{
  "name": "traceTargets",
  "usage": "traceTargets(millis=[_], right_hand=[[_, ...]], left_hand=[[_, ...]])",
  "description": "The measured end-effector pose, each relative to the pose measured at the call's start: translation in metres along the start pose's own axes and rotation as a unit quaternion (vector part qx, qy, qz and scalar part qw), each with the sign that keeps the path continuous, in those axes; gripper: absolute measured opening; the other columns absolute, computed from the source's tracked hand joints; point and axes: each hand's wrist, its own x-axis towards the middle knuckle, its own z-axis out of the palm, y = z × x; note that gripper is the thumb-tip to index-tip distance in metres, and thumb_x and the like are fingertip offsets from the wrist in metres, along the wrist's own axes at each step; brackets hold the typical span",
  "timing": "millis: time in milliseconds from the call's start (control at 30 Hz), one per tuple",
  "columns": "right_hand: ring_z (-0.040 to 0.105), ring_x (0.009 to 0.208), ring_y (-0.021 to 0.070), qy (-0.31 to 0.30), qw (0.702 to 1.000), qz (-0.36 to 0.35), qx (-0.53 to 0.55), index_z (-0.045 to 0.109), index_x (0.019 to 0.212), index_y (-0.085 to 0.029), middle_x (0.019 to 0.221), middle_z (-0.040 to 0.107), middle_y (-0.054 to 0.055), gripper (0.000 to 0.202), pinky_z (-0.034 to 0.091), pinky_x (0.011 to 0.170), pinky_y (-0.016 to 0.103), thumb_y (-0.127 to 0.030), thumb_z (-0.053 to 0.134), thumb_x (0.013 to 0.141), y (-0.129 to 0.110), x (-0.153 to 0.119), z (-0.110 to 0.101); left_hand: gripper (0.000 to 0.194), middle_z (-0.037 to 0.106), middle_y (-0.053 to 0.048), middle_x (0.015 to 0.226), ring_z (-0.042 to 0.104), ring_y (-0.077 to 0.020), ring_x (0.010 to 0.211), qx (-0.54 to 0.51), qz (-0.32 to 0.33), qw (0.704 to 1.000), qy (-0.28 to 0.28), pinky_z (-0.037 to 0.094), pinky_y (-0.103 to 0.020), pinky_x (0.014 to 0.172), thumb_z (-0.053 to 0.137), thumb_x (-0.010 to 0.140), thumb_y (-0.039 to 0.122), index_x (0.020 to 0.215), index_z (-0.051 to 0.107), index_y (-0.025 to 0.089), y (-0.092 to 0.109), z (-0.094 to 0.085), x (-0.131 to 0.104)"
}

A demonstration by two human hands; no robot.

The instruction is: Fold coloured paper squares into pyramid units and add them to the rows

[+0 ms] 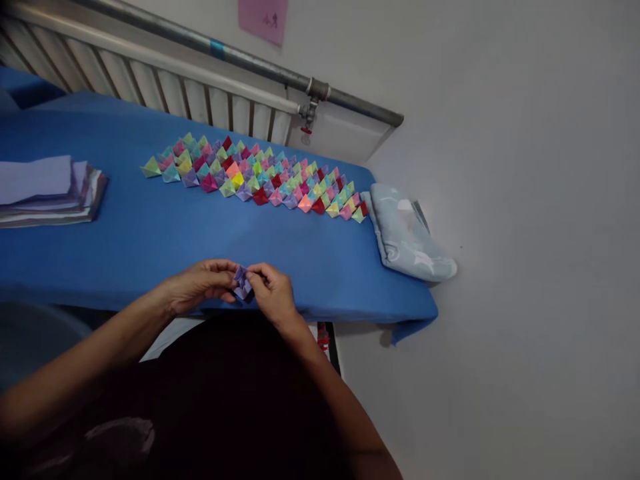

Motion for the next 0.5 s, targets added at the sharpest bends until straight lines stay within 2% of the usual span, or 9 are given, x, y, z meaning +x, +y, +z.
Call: traceTargets(millis=[300,500], right_hand=[[0.058,0.072,0.0154,0.002,1.0,-0.01,-0.016,0.066,0.08,-0.024,0.075,0.064,0.001,0.019,0.045,0.068,0.027,-0.037,0.054,0.088,0.0003,-0.0003,0.0011],[0.057,0.071,0.0148,0.003,0.999,-0.02,-0.026,0.067,0.081,-0.023,0.075,0.064,0.001,0.02,0.045,0.067,0.027,-0.037,0.054,0.087,0.0046,-0.0003,0.002]], left_hand=[[0.011,0.065,-0.001,0.072,0.062,-0.0117,0.066,-0.042,-0.01,0.999,-0.024,0.057,-0.027,0.062,0.072,0.07,0.009,0.079,0.067,0.014,0.0019,-0.0057,0.0031],[0.012,0.065,0.0,0.07,0.061,-0.0117,0.064,-0.002,-0.003,1.0,0.018,0.055,-0.026,0.059,0.073,0.069,0.014,0.079,0.066,0.014,0.0015,0.0017,0.0024]])
